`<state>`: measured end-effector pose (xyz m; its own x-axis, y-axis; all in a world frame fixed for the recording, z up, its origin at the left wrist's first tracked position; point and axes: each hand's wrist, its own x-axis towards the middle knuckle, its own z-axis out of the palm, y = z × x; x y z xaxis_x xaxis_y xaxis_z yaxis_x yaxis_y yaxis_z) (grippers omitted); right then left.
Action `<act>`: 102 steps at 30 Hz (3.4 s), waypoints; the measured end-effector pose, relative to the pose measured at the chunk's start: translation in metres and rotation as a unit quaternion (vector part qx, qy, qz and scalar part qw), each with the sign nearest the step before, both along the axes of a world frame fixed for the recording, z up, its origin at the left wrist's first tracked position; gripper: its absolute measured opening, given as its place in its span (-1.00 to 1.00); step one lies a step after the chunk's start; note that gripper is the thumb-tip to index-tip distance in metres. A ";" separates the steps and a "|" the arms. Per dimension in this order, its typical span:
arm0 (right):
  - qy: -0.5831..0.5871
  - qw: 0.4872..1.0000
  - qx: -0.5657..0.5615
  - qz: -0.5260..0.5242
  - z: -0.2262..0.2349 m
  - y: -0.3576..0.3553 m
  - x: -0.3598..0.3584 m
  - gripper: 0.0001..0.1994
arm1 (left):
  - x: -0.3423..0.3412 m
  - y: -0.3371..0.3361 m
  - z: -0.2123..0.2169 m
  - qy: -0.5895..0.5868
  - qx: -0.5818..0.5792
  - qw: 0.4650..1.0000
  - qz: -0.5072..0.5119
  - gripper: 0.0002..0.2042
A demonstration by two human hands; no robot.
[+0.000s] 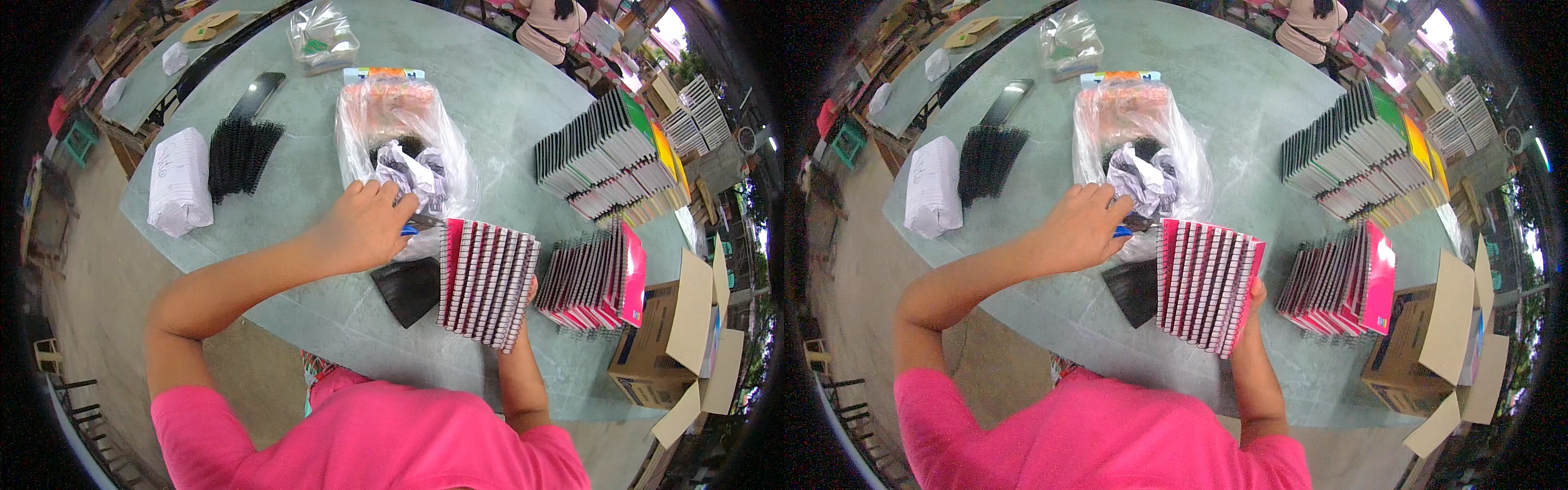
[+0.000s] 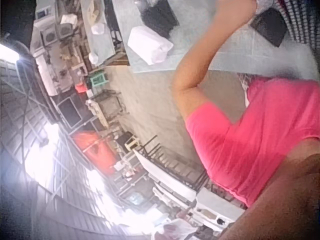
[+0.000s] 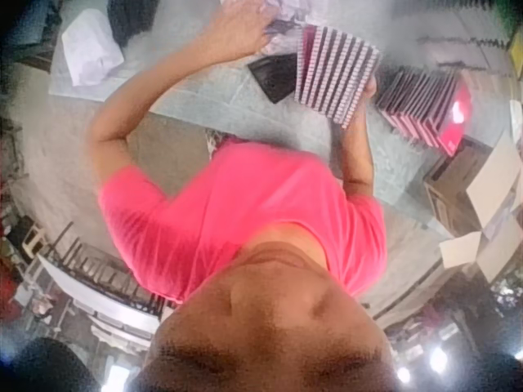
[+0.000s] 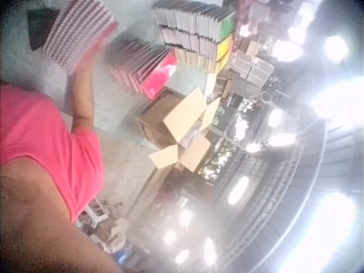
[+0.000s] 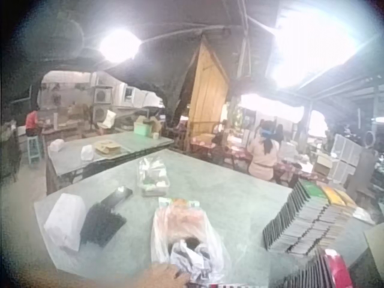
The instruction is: The person trims the excess spiral bindings on stacks of notebooks using blue pliers and organizes them into neat piles on a large table. They then move the completed stacks and place them into a cardboard box.
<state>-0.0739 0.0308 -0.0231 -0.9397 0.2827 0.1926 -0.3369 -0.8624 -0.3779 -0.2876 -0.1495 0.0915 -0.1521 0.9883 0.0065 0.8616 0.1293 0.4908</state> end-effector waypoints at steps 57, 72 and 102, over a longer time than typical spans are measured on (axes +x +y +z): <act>-0.208 0.976 0.059 -0.015 0.015 -0.006 -0.003 -0.28 | 0.008 0.018 0.022 -0.497 -0.199 0.844 0.040 -0.59; -0.198 0.975 0.098 -0.004 0.012 -0.002 -0.009 -0.29 | 0.006 0.021 0.018 -0.234 -0.114 0.965 0.011 -0.54; -0.220 0.971 0.098 0.011 0.021 -0.008 -0.006 -0.26 | 0.018 0.028 0.030 -0.371 -0.181 0.911 0.027 -0.59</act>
<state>-0.0804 0.0230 -0.0018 -0.9485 0.2607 -0.1798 -0.0888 -0.7639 -0.6392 -0.2701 -0.1216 0.1212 -0.0302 0.8966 -0.4419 0.2987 0.4300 0.8520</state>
